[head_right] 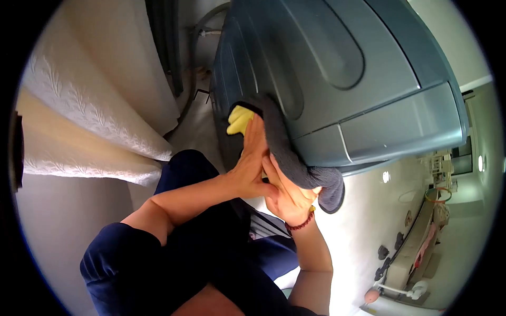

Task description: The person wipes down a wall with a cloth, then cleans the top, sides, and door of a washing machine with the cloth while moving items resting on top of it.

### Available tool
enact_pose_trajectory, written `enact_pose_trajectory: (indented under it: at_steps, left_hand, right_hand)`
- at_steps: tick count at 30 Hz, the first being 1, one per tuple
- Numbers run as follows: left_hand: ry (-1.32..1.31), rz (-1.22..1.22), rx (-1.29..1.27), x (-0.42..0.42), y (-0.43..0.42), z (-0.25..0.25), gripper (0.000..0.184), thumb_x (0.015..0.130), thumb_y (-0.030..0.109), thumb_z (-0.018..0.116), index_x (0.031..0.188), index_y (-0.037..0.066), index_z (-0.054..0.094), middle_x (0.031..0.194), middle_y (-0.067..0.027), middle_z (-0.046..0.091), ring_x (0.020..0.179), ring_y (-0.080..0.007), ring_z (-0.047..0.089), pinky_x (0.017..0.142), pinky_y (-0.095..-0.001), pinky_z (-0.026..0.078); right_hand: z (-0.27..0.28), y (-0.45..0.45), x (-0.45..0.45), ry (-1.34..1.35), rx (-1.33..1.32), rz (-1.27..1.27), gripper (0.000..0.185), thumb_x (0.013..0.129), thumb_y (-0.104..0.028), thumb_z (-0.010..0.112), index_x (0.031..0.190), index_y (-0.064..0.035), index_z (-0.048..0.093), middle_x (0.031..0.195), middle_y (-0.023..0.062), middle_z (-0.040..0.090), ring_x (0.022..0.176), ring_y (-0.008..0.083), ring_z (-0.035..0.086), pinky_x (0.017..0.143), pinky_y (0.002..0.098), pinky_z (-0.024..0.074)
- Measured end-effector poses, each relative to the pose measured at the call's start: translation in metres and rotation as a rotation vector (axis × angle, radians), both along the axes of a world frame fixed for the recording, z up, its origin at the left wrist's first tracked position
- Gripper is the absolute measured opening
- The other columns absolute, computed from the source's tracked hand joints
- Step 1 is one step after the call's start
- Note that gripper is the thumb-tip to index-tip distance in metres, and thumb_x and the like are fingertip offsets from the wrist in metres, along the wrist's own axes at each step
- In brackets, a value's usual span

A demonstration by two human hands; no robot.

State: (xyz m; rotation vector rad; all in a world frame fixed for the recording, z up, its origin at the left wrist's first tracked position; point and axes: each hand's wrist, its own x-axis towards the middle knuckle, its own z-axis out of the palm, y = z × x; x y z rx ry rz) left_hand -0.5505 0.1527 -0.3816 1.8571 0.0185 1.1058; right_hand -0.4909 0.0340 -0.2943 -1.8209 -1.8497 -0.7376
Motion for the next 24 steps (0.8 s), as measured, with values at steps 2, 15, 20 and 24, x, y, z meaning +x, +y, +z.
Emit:
enact_pose_trajectory:
  at_steps: [2, 15, 20, 24]
  left_hand:
    - [-0.051, 0.014, -0.013, 0.003, 0.002, 0.020, 0.141, 0.063, 0.076, 0.070, 0.153, -0.009, 0.001, 0.155, -0.0399, -0.004, 0.145, -0.0541, -0.015, 0.111, -0.0637, -0.013]
    - [-0.141, 0.357, 0.029, 0.049, 0.046, 0.000, 0.084, 0.089, 0.039, 0.053, 0.151, -0.007, 0.021, 0.156, -0.0345, 0.016, 0.148, -0.0473, 0.007, 0.117, -0.0562, -0.004]
    - [-0.076, 0.545, -0.017, 0.068, 0.077, 0.055, 0.075, 0.091, 0.029, 0.053, 0.153, -0.002, 0.023, 0.155, -0.0262, 0.024, 0.148, -0.0387, 0.016, 0.118, -0.0537, 0.011]
    - [-0.040, 0.714, 0.188, 0.084, 0.069, 0.123, 0.069, 0.095, 0.026, 0.049, 0.154, 0.001, 0.023, 0.155, -0.0218, 0.027, 0.147, -0.0331, 0.022, 0.118, -0.0500, 0.018]
  right_hand:
    - [0.008, -0.006, 0.000, 0.063, 0.052, 0.087, 0.032, 0.076, -0.002, 0.058, 0.104, 0.0018, 0.074, 0.112, 0.0202, 0.070, 0.100, 0.0327, 0.068, 0.097, 0.0384, 0.0485]
    - [0.012, -0.035, 0.004, 0.211, 0.521, 0.455, 0.042, 0.098, -0.034, 0.041, 0.100, 0.0020, 0.061, 0.122, 0.0242, 0.055, 0.082, 0.0339, 0.060, 0.070, 0.0430, 0.0497]
    - [0.034, -0.027, -0.005, 0.048, 0.544, -0.018, 0.026, 0.094, -0.024, 0.045, 0.093, -0.0063, 0.064, 0.118, 0.0132, 0.055, 0.099, 0.0297, 0.056, 0.084, 0.0385, 0.0483]
    - [0.042, -0.009, 0.006, -0.044, 0.586, 0.014, 0.045, 0.101, -0.036, 0.044, 0.098, 0.0050, 0.062, 0.129, 0.0223, 0.052, 0.125, 0.0359, 0.051, 0.111, 0.0476, 0.0358]
